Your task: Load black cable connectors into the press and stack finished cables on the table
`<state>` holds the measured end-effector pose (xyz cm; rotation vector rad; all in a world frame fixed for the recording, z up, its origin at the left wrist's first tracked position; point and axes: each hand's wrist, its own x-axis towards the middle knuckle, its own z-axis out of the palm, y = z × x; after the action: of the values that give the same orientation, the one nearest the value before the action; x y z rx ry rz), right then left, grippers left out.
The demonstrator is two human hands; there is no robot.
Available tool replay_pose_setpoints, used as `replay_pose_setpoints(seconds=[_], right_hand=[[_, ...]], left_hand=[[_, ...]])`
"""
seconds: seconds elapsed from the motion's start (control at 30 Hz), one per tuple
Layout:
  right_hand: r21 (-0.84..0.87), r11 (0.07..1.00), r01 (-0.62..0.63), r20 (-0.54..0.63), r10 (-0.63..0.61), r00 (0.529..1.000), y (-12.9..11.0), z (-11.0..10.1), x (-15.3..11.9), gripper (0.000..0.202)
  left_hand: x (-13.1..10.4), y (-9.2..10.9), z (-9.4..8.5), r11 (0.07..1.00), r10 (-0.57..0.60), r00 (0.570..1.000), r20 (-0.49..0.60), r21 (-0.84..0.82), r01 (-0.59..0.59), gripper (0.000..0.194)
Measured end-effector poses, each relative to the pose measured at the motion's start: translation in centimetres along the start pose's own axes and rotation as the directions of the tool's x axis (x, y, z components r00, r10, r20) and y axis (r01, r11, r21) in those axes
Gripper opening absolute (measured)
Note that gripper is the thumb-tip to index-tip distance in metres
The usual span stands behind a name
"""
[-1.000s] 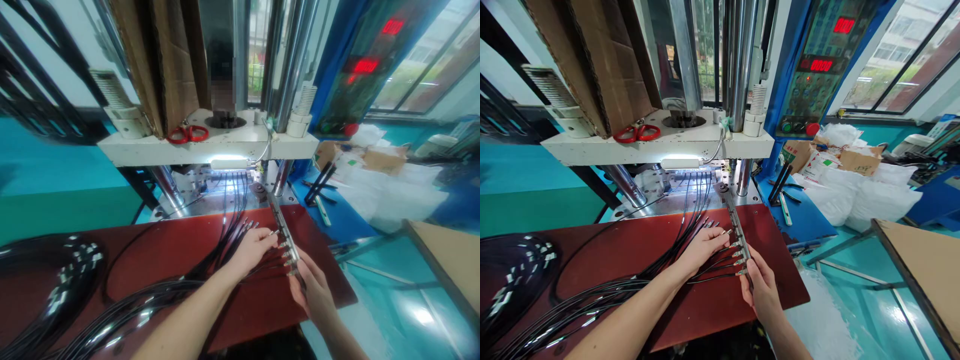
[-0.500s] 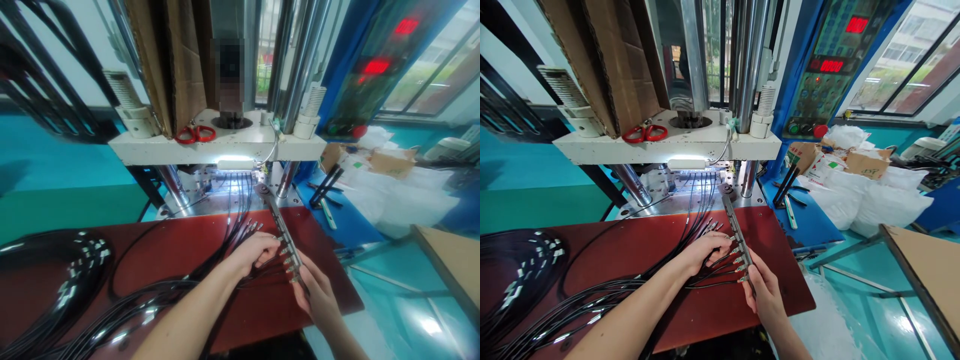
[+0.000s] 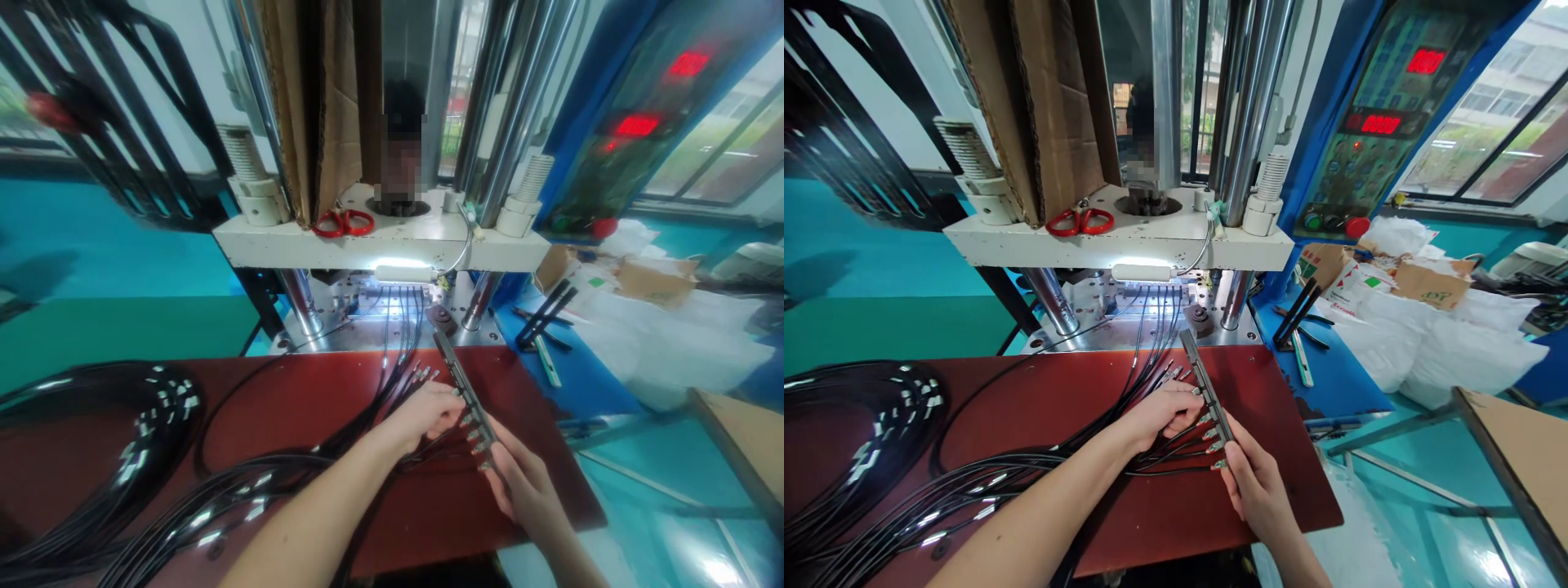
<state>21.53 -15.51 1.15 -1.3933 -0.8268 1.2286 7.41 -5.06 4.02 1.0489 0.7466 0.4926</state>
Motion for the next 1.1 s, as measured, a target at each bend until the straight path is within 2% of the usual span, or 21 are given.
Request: replay_pose_setpoints(seconds=[0.07, 0.17, 0.3, 0.4, 0.5, 0.6, 0.73, 0.9, 1.1], right_hand=[[0.028, 0.999, -0.016, -0.033, 0.017, 0.999, -0.3, 0.3, -0.2, 0.055], [0.145, 0.988, -0.060, -0.143, 0.081, 0.986, -0.9, 0.7, -0.4, 0.052], [0.199, 0.978, -0.056, -0.170, 0.091, 0.981, -1.4, 1.0, -0.5, 0.052], [0.209, 0.977, -0.045, -0.171, 0.082, 0.982, -1.3, 1.0, -0.5, 0.049], [0.221, 0.972, -0.086, -0.154, 0.122, 0.981, -1.0, 0.8, -0.5, 0.046], [0.197, 0.978, -0.072, -0.120, 0.097, 0.988, -0.8, 0.5, -0.4, 0.042], [0.108, 0.992, -0.065, -0.054, 0.071, 0.996, -0.6, 0.0, -0.3, 0.046], [0.010, 1.000, -0.001, 0.032, 0.001, 0.999, -0.7, -0.5, 0.0, 0.052], [-0.076, 0.993, 0.088, 0.100, -0.081, 0.992, -1.2, 0.1, 0.3, 0.049]], left_hand=[[0.0, 0.1, -0.1, 0.998, 0.005, 1.000, 0.000, 0.068, -0.005, 0.026], [0.2, 0.3, -0.9, 0.993, -0.002, 0.999, -0.032, 0.114, 0.006, 0.025], [0.6, 0.4, -1.7, 0.987, 0.101, 0.973, -0.208, -0.102, -0.124, 0.025], [0.8, 0.2, -1.6, 0.963, 0.113, 0.957, -0.267, -0.206, -0.171, 0.029], [0.8, 0.0, -1.2, 0.974, 0.107, 0.961, -0.255, -0.168, -0.153, 0.026], [0.7, -0.1, -0.7, 0.987, 0.085, 0.965, -0.247, -0.112, -0.115, 0.026], [0.6, 0.1, -0.4, 0.995, 0.041, 0.957, -0.288, -0.073, -0.065, 0.027], [0.7, 0.2, -0.6, 0.993, 0.037, 0.957, -0.288, -0.095, -0.067, 0.025], [0.9, 0.1, -1.5, 0.992, 0.054, 0.965, -0.258, -0.100, -0.083, 0.024]])
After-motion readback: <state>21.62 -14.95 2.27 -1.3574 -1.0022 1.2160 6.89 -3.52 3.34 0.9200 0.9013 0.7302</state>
